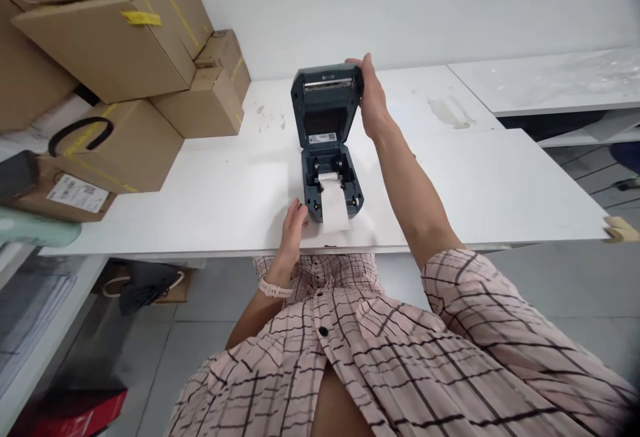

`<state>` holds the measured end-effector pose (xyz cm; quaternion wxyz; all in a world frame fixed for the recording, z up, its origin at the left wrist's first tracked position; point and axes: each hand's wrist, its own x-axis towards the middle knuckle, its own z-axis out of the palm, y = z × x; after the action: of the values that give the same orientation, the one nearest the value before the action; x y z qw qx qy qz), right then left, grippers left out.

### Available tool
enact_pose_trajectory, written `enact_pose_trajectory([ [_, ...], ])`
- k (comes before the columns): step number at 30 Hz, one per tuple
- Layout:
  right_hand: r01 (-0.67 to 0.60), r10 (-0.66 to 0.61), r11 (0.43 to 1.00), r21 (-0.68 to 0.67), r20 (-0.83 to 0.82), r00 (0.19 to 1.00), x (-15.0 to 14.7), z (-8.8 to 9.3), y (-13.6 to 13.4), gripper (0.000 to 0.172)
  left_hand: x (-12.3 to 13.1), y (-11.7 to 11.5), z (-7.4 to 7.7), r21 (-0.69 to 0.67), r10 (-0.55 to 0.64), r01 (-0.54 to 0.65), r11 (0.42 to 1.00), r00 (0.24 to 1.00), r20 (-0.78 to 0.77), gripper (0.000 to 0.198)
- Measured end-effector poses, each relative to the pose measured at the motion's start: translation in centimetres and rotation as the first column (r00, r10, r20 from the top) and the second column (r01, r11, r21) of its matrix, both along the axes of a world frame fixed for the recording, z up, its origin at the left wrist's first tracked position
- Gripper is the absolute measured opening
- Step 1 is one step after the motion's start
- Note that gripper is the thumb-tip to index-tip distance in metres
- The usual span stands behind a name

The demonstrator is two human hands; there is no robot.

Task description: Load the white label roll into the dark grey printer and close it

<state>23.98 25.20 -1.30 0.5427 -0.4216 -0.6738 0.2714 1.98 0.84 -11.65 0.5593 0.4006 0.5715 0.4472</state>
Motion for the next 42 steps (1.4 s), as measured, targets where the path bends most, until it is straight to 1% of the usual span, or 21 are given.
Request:
enact_pose_trajectory([
  [3, 0.030, -0.031, 0.999, -0.013, -0.097, 0.995, 0.0, -2.3, -7.3, 0.086, -0.7, 0.9, 0.2, 0.051, 0.116, -0.115, 0.992, 0.993, -0.002, 0.077],
  [5, 0.044, -0.044, 0.999, -0.007, -0.043, 0.998, 0.0, -4.7, -12.3, 0.076, -0.5, 2.0, 0.8, 0.143, 0.158, -0.155, 0.977, 0.987, -0.011, 0.078],
  [7, 0.066, -0.065, 0.997, -0.043, 0.023, 0.998, 0.0, -7.4, -16.0, 0.066, 0.2, 3.3, 1.6, 0.209, 0.149, -0.143, 0.967, 0.989, -0.013, 0.079],
  [9, 0.108, -0.100, 0.986, -0.128, 0.065, 0.993, 0.0, -10.0, -18.0, 0.069, 1.2, 4.4, 2.1, 0.219, 0.125, -0.123, 0.968, 0.992, 0.006, 0.081],
  [11, 0.120, -0.112, 0.959, -0.256, 0.046, 0.993, 0.1, -11.9, -18.5, 0.084, 2.2, 5.0, 2.1, 0.191, 0.086, -0.091, 0.977, 0.996, 0.037, 0.085],
  [13, 0.045, -0.065, 0.923, -0.382, -0.042, 0.997, 0.1, -13.0, -18.0, 0.097, 2.8, 5.0, 1.8, 0.164, 0.032, -0.041, 0.986, 0.998, 0.058, 0.085],
  [15, -0.086, 0.015, 0.883, -0.461, -0.157, 0.988, 0.2, -13.4, -17.4, 0.104, 3.1, 4.6, 1.3, 0.164, -0.012, 0.001, 0.987, 0.998, 0.067, 0.079],
  [17, -0.169, 0.052, 0.852, -0.496, -0.241, 0.969, 0.1, -13.5, -17.1, 0.107, 3.2, 4.2, 0.9, 0.180, -0.034, 0.020, 0.983, 0.997, 0.071, 0.072],
  [19, -0.182, 0.028, 0.842, -0.508, -0.295, 0.955, 0.0, -13.6, -17.1, 0.110, 3.2, 4.2, 0.7, 0.205, -0.024, 0.009, 0.979, 0.997, 0.071, 0.068],
  [21, -0.163, -0.003, 0.850, -0.501, -0.313, 0.950, -0.1, -13.8, -17.2, 0.114, 3.2, 4.6, 0.5, 0.229, -0.002, -0.013, 0.973, 0.998, 0.063, 0.066],
  [25, -0.136, 0.025, 0.870, -0.473, -0.234, 0.972, 0.2, -14.2, -17.0, 0.115, 3.0, 4.6, 0.2, 0.239, -0.010, -0.003, 0.971, 0.999, 0.052, 0.066],
  [27, -0.155, 0.045, 0.865, -0.477, -0.235, 0.971, 0.3, -14.0, -16.9, 0.115, 3.1, 3.2, -0.1, 0.214, 0.048, -0.054, 0.975, 0.998, 0.030, 0.071],
  [29, -0.185, 0.027, 0.857, -0.481, -0.316, 0.948, 0.2, -13.6, -17.0, 0.114, 3.4, 0.8, -0.7, 0.161, 0.186, -0.181, 0.970, 0.982, -0.019, 0.071],
  [30, -0.198, 0.009, 0.855, -0.480, -0.368, 0.930, 0.1, -13.4, -17.1, 0.112, 3.7, -0.5, -1.1, 0.125, 0.252, -0.244, 0.962, 0.967, -0.047, 0.066],
  [31, -0.207, -0.010, 0.855, -0.476, -0.414, 0.910, 0.0, -13.2, -17.2, 0.109, 3.9, -1.6, -1.4, 0.080, 0.278, -0.273, 0.959, 0.959, -0.053, 0.058],
  [32, -0.212, -0.025, 0.856, -0.471, -0.448, 0.894, -0.2, -13.1, -17.3, 0.106, 4.3, -2.5, -1.7, 0.036, 0.250, -0.249, 0.968, 0.968, -0.036, 0.050],
  [34, -0.213, -0.036, 0.860, -0.464, -0.472, 0.881, -0.5, -13.0, -17.5, 0.101, 4.9, -3.3, -1.9, -0.037, 0.143, -0.141, 0.989, 0.988, 0.062, 0.044],
  [36, -0.205, -0.032, 0.861, -0.466, -0.450, 0.893, -0.6, -13.1, -17.6, 0.099, 5.4, -2.8, -1.6, -0.087, 0.062, -0.048, 0.995, 0.984, 0.166, 0.040],
  [39, -0.139, -0.026, 0.876, -0.461, -0.335, 0.942, -0.5, -12.8, -17.7, 0.098, 5.7, -1.5, -0.8, -0.076, 0.039, -0.025, 0.997, 0.981, 0.190, 0.034],
  [41, 0.001, -0.071, 0.932, -0.363, -0.179, 0.981, -0.3, -12.0, -18.1, 0.090, 5.5, -1.4, -0.5, -0.014, 0.022, -0.020, 1.000, 0.988, 0.153, 0.032],
  [42, 0.082, -0.107, 0.962, -0.262, -0.082, 0.991, -0.3, -11.4, -18.4, 0.081, 5.3, -1.5, -0.4, 0.008, 0.002, -0.003, 1.000, 0.991, 0.131, 0.031],
])
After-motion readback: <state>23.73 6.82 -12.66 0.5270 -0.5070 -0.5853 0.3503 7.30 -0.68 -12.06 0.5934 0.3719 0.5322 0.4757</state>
